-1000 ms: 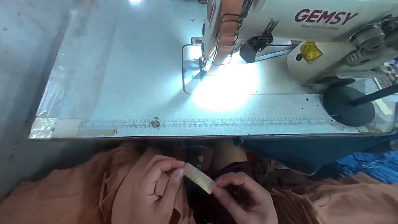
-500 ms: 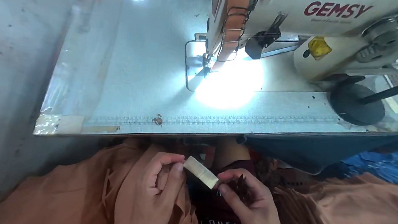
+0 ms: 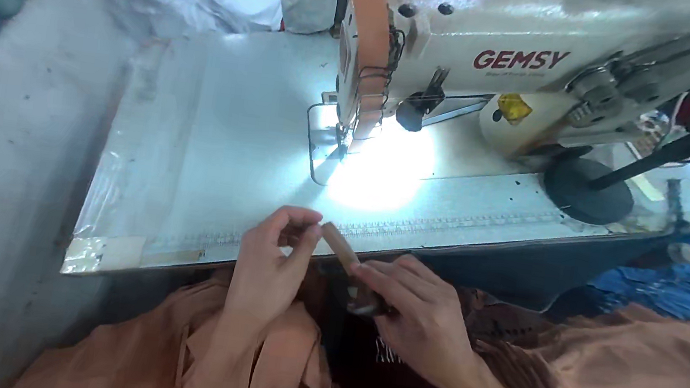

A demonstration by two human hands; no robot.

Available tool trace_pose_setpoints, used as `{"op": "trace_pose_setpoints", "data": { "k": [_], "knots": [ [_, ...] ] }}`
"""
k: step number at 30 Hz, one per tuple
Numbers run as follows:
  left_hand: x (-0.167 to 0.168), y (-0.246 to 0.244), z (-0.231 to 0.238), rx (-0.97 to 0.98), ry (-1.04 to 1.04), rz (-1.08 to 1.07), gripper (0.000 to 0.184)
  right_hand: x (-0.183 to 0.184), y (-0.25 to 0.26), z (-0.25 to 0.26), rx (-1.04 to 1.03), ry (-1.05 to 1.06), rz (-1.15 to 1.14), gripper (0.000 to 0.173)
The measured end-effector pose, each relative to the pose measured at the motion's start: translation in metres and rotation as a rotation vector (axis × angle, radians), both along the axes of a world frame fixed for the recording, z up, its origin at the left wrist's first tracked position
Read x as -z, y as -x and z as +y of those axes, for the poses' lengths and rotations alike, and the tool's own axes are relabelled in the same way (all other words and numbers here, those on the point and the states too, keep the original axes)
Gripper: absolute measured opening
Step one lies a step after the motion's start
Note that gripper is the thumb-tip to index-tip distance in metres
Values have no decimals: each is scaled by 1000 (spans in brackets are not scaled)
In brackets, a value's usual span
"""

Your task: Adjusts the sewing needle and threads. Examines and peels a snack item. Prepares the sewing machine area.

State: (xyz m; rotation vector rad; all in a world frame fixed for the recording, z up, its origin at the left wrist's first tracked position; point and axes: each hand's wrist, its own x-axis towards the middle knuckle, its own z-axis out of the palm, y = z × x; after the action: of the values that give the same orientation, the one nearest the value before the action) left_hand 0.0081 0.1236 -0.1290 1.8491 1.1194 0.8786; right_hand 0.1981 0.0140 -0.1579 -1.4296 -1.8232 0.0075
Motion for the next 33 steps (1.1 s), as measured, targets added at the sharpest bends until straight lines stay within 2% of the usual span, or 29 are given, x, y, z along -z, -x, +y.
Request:
{"op": "trace_pose_setpoints", "data": {
  "k": [3,6,11,14,19,24,33],
  "knots": [
    [-4,-14,32,30,45,86,14,3,-6,27,127,-46,-133,26],
    [-2,-29,57,25,87,210,14,11,-12,49,149,-44,-165,25],
    [3,-48,89,43,40,374,19,27,-17,81,169,-40,-171,18],
    [14,-59,106,49,-31,341,18,29,-18,94,178,38,-166,26],
    [33,-75,132,-6,-121,326,17,31,-18,121,216,50,-168,23],
    [40,-82,135,-68,-184,330,16,30,-19,131,210,105,-180,29],
    [47,-85,135,-123,-222,294,14,32,-19,134,238,114,-206,23]
  ]
}}
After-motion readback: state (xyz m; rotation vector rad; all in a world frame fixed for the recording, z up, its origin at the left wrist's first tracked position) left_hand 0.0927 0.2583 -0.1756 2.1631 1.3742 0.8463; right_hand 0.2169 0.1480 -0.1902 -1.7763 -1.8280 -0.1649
